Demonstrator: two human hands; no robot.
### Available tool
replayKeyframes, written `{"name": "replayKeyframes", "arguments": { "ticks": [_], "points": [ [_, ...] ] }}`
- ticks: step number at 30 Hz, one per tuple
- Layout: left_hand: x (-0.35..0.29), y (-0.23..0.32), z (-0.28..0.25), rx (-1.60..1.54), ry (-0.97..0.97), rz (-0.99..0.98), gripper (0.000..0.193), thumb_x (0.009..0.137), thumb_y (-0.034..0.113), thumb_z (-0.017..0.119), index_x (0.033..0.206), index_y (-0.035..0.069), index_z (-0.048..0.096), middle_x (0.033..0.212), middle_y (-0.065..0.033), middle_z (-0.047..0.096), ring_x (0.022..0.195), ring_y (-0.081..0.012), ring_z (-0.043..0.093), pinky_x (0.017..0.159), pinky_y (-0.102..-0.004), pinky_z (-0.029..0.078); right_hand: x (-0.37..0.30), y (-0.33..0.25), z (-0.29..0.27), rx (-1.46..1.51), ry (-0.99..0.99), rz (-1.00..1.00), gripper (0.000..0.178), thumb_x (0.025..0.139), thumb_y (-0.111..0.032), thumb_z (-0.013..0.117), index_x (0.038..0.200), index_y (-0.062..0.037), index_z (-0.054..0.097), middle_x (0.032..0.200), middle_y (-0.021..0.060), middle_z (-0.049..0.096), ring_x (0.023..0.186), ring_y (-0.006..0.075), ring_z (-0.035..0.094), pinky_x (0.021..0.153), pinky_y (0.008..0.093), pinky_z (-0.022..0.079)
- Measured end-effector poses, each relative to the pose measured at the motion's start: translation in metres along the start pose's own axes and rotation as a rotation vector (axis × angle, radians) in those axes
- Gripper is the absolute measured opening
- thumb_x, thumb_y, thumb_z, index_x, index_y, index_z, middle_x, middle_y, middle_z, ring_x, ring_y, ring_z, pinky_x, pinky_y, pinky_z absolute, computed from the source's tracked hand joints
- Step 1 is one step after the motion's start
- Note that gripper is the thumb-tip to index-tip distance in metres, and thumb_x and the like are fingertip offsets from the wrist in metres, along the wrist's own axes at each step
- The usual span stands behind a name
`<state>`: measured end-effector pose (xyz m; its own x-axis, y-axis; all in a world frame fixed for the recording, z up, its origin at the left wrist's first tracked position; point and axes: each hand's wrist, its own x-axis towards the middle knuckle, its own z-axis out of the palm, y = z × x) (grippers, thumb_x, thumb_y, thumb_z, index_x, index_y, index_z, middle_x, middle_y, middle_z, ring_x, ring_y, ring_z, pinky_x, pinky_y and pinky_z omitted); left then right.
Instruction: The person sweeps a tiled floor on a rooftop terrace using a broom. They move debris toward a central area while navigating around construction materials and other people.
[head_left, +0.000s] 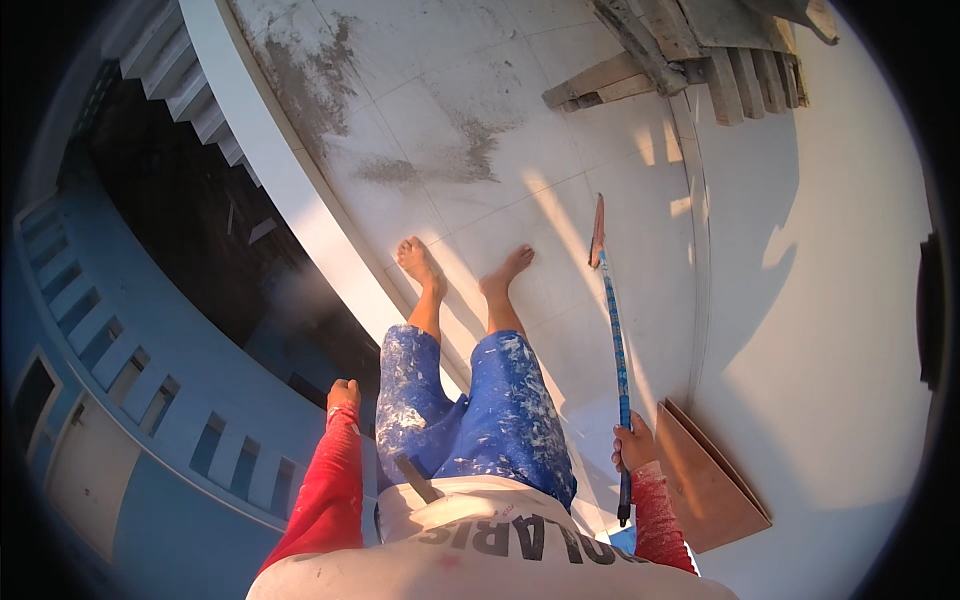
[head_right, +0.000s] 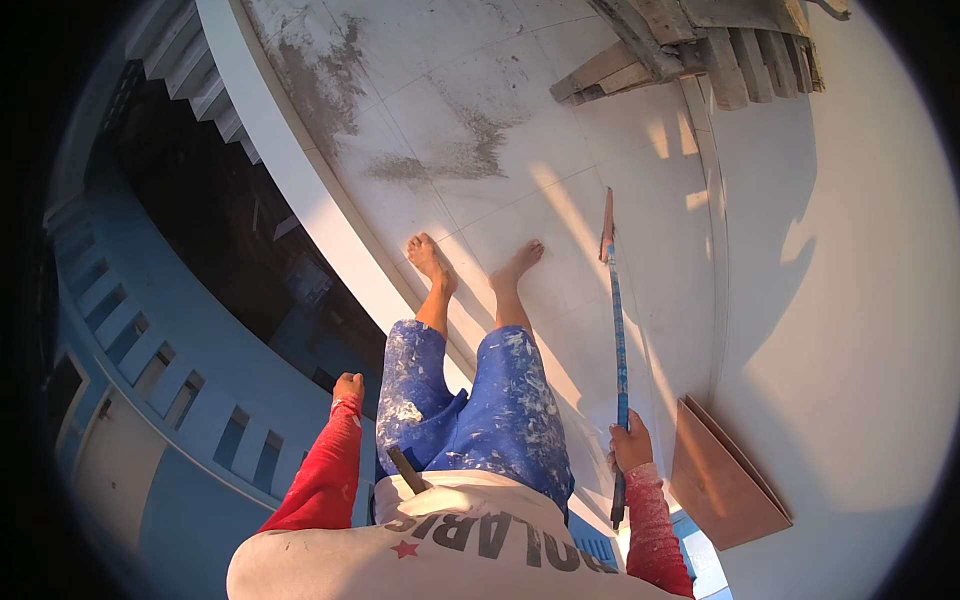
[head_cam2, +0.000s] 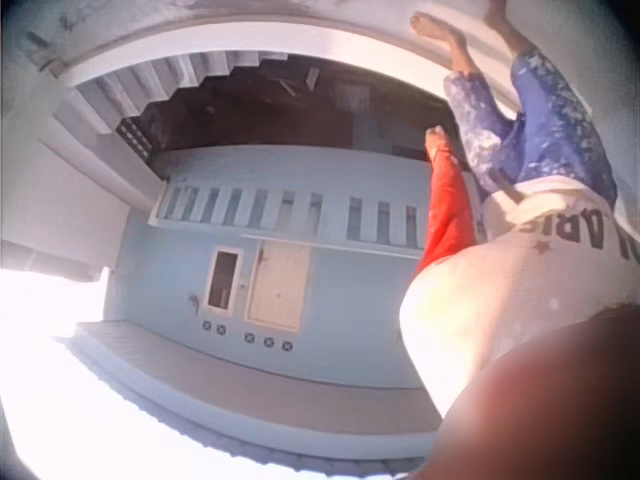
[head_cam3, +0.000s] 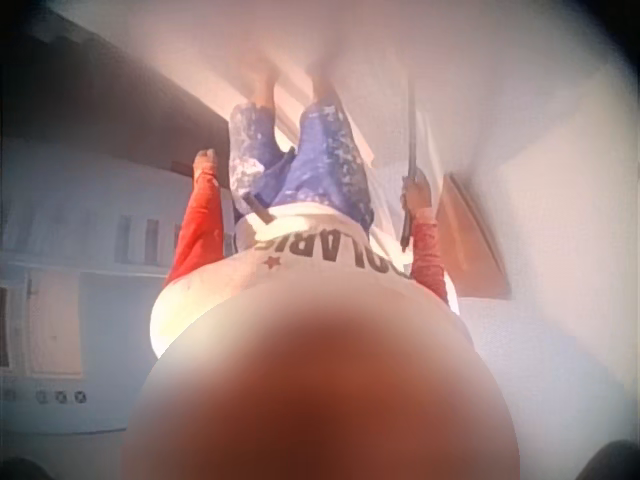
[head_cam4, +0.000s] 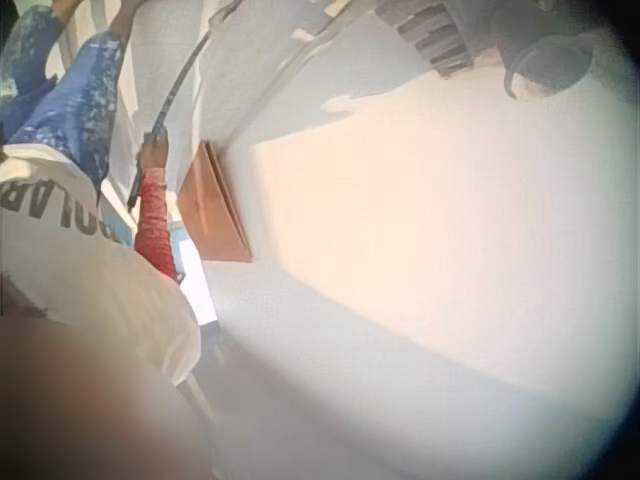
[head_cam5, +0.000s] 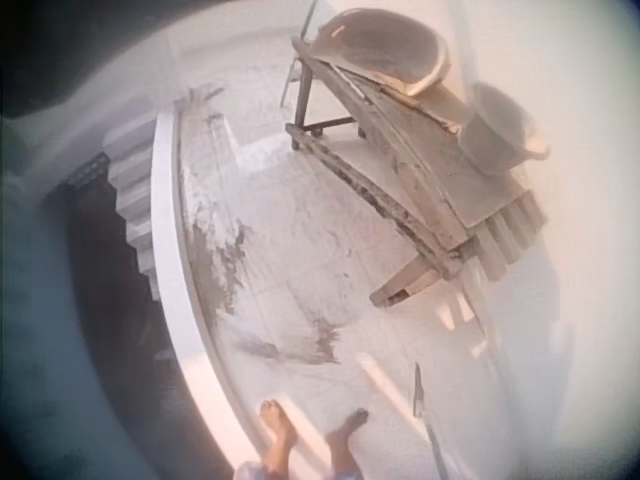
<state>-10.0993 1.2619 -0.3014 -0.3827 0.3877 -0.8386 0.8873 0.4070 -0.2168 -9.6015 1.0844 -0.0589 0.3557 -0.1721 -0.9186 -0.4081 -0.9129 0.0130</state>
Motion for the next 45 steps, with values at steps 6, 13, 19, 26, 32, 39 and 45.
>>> {"name": "replayKeyframes", "arguments": {
  "ticks": [6,13,19,26,32,39,45],
  "points": [
    [0.014,-0.048,0.033,-0.104,-0.041,-0.059,0.042,0.082,0.036,0.053,0.101,0.001,0.067,0.102,-0.0214,0.067,0.101,-0.0382,0.062,0.09,-0.0427,0.047,0.138,-0.082,0.083,0.124,0.0,0.24,0.017,0.082,-0.016,0.055,0.069,-0.0065,0.049,0.053,0.0048,0.047,0.04,0.0202,0.047,0.036,0.0358,0.039],
    [0.024,-0.031,0.046,-0.268,-0.006,-0.046,0.047,0.083,0.04,0.053,0.103,0.001,0.067,0.1,-0.0211,0.068,0.1,-0.0369,0.063,0.089,-0.042,0.047,-0.007,-0.257,0.16,0.311,-0.424,-0.049,0.019,0.09,-0.015,0.05,0.108,-0.0089,0.048,0.055,-0.0047,0.042,0.039,0.007,0.039,0.033,0.0239,0.03],
    [0.019,0.0,0.041,-0.255,-0.058,-0.014,0.044,0.082,0.04,0.053,0.105,0.005,0.067,0.107,-0.0208,0.066,0.106,-0.0373,0.061,0.092,-0.0428,0.046,-0.011,-0.207,0.119,0.12,-0.444,-0.361,0.038,0.095,-0.017,0.048,0.132,-0.0061,0.042,0.061,0.0002,0.049,0.04,0.0078,0.043,0.035,0.0241,0.035],
    [0.003,-0.047,0.061,-0.199,-0.132,-0.098,0.045,0.083,0.04,0.052,0.104,0.002,0.066,0.105,-0.0217,0.066,0.104,-0.0376,0.061,0.091,-0.0431,0.046,0.11,0.061,0.005,-0.715,0.245,-0.396,0.039,0.095,-0.039,0.046,0.123,-0.0122,0.054,0.101,0.0162,0.066,0.092,0.0381,0.063,0.084,0.0445,0.048],
    [-0.02,-0.076,0.1,-0.039,-0.313,-0.193,0.047,0.083,0.042,0.053,0.106,0.003,0.066,0.109,-0.0193,0.065,0.108,-0.0373,0.059,0.096,-0.0422,0.044,0.214,0.096,0.012,-0.862,0.264,-0.396,0.037,0.096,-0.039,0.043,0.12,-0.0138,0.054,0.097,0.0184,0.066,0.089,0.043,0.062,0.078,0.0511,0.048],
    [-0.018,-0.073,0.123,0.007,-0.242,-0.302,0.044,0.079,0.035,0.051,0.102,0.001,0.067,0.108,-0.0247,0.064,0.105,-0.0408,0.06,0.093,-0.0441,0.045,0.306,-0.29,0.266,-0.718,0.218,-0.871,0.036,0.096,-0.035,0.043,0.118,-0.0087,0.052,0.099,0.0233,0.065,0.092,0.0444,0.062,0.082,0.0503,0.05],
    [-0.026,-0.052,0.105,-0.124,-0.143,-0.351,0.043,0.079,0.034,0.051,0.104,0.002,0.068,0.108,-0.0232,0.065,0.106,-0.0392,0.06,0.093,-0.0441,0.045,0.238,-0.382,0.319,-0.704,0.148,-1.027,0.036,0.094,-0.032,0.045,0.124,-0.0121,0.05,0.106,0.0193,0.065,0.099,0.0413,0.061,0.087,0.0488,0.048]
  ]
}}
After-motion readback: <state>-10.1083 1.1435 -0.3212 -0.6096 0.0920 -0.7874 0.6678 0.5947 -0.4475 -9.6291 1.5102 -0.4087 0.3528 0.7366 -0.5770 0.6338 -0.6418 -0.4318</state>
